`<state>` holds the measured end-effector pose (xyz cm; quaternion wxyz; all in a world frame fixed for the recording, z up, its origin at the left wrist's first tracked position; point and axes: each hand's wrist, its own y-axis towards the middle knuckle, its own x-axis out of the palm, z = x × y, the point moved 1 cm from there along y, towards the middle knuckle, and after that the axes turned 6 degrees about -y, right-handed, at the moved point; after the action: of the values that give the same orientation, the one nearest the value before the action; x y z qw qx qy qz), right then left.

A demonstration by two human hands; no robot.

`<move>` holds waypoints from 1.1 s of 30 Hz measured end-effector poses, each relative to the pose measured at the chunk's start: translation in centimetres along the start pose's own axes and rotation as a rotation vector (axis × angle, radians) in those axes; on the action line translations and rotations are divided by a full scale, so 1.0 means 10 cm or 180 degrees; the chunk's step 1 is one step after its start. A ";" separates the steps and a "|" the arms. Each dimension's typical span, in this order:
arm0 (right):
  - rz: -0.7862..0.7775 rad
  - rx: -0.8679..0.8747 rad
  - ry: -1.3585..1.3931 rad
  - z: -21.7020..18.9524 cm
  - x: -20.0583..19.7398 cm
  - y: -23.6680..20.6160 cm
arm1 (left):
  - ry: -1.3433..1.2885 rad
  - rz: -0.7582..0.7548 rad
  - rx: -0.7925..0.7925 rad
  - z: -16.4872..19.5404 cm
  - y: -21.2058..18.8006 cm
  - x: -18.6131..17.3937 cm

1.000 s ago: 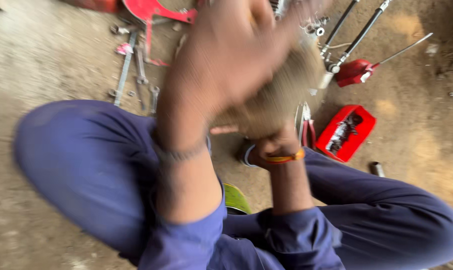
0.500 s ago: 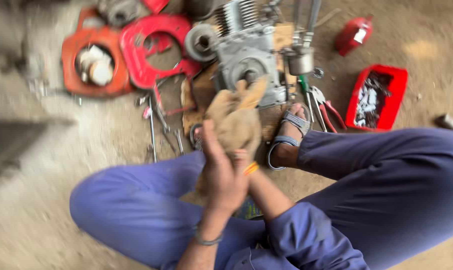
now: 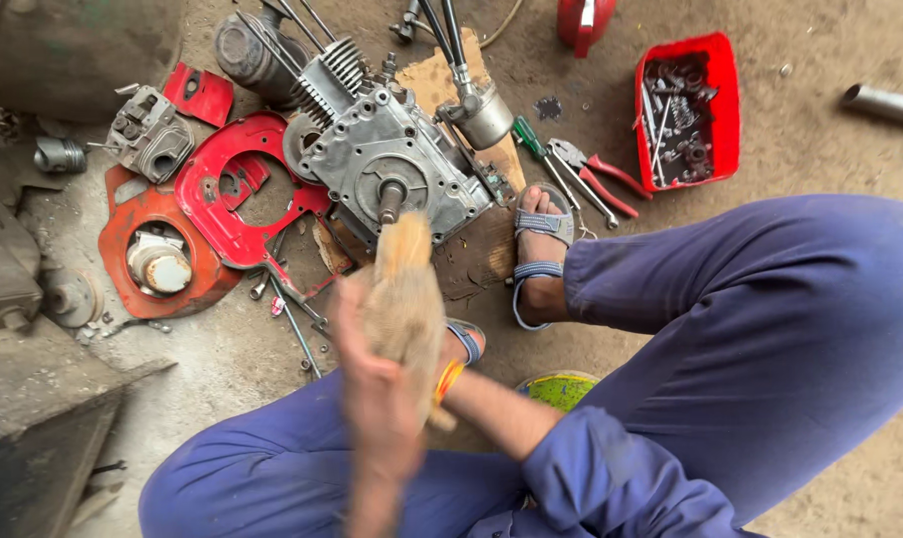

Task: The person sits on the ground of a small-engine repair workshop working on a disassembled engine crankcase. They pick bolts from a red parts tray, thread them by hand into the crankcase, tighten them with a spanner, reposition the engine housing, and wipe parts with a rag.

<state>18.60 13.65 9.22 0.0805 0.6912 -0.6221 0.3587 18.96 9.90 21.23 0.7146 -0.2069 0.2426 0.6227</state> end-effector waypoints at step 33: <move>0.0542 -0.0697 -0.0586 -0.10 0.14 0.22 | -0.0923 -0.0445 0.0037 -0.69 0.38 -0.39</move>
<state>16.10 12.60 10.03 0.0673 0.6531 -0.7186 0.2294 14.21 3.24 18.15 0.7849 -0.1270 0.1255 0.5934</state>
